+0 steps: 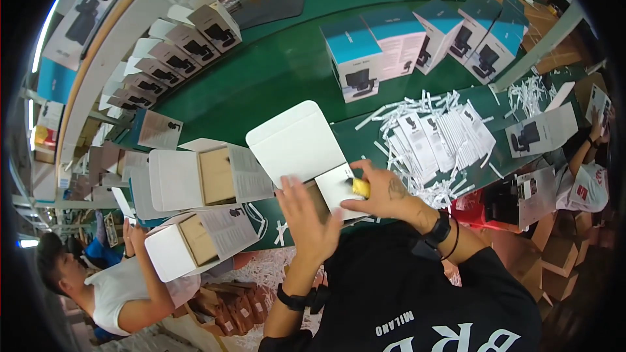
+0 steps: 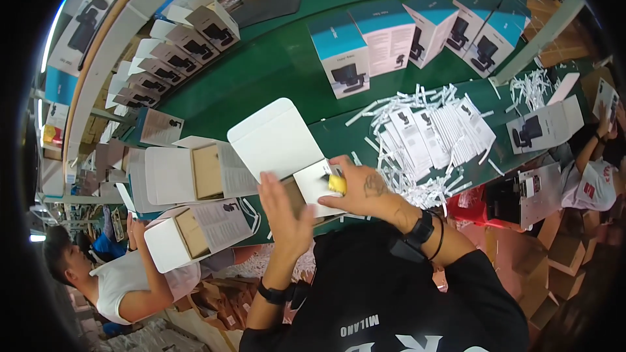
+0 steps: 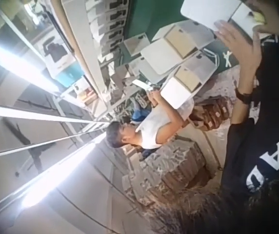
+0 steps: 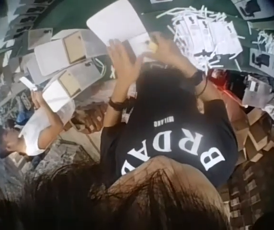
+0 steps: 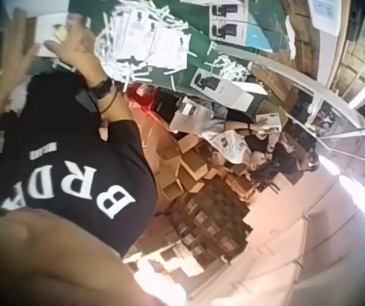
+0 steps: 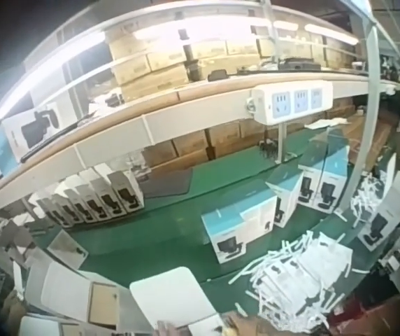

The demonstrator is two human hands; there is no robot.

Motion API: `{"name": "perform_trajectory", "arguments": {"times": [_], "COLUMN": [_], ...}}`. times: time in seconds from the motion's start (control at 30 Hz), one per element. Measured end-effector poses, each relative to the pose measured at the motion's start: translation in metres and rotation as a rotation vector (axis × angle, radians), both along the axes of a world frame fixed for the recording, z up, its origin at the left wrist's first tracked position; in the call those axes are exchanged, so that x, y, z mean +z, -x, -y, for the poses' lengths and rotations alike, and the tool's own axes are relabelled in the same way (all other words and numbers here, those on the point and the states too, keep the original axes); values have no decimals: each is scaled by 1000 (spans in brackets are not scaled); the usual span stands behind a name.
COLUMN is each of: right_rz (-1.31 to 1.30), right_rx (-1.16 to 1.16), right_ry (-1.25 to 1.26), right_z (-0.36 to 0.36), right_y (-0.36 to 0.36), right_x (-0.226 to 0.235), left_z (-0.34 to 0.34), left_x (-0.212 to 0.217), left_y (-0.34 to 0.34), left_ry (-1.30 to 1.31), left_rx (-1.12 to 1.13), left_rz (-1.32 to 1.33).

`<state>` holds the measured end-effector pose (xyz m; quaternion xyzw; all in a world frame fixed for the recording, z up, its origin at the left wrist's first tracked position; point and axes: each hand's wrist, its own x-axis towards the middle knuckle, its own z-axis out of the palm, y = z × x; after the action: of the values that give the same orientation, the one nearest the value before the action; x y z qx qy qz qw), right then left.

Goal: The person uses a utility knife to cut tape on a white box, removes a blue box, and then cuts tape on the blue box before placing it back inside. They repeat this process of opening white boxes and cutting tape on the blue boxes contained within.

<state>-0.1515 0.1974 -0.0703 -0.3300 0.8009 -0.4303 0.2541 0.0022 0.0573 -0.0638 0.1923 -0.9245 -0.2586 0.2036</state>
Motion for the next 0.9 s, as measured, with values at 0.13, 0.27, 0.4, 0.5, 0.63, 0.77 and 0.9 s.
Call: {"name": "perform_trajectory", "arguments": {"times": [0.13, 0.27, 0.4, 0.5, 0.63, 0.77, 0.9], "right_rz": [-68, -65, -164, -248, -303, -342, -463], "right_rx": [-8, 30, 116, 167, 210, 233, 209], "right_ry": [-9, -56, -73, -31, -60, -153, -216], "right_z": [-16, -23, -26, -24, -18, -15, -11], "right_y": [-11, 12, 35, 41, 46, 46, 42], "right_x": [3, 15, 16, 15, 24, 33, 31], "left_z": [-11, -4, -4, -5, -5, -5, -3], "left_x": [16, 2, -8, -5, -5, -5, -4], "left_y": [-2, 3, -1, 1, 2, 1, 3], "left_ry": [176, 309, 294, 295, 294, 281, 281], "left_rx": [-269, -286, -297, -298, -287, -279, -277], "left_rz": [264, 314, 246, 243, 232, 233, 243]}}
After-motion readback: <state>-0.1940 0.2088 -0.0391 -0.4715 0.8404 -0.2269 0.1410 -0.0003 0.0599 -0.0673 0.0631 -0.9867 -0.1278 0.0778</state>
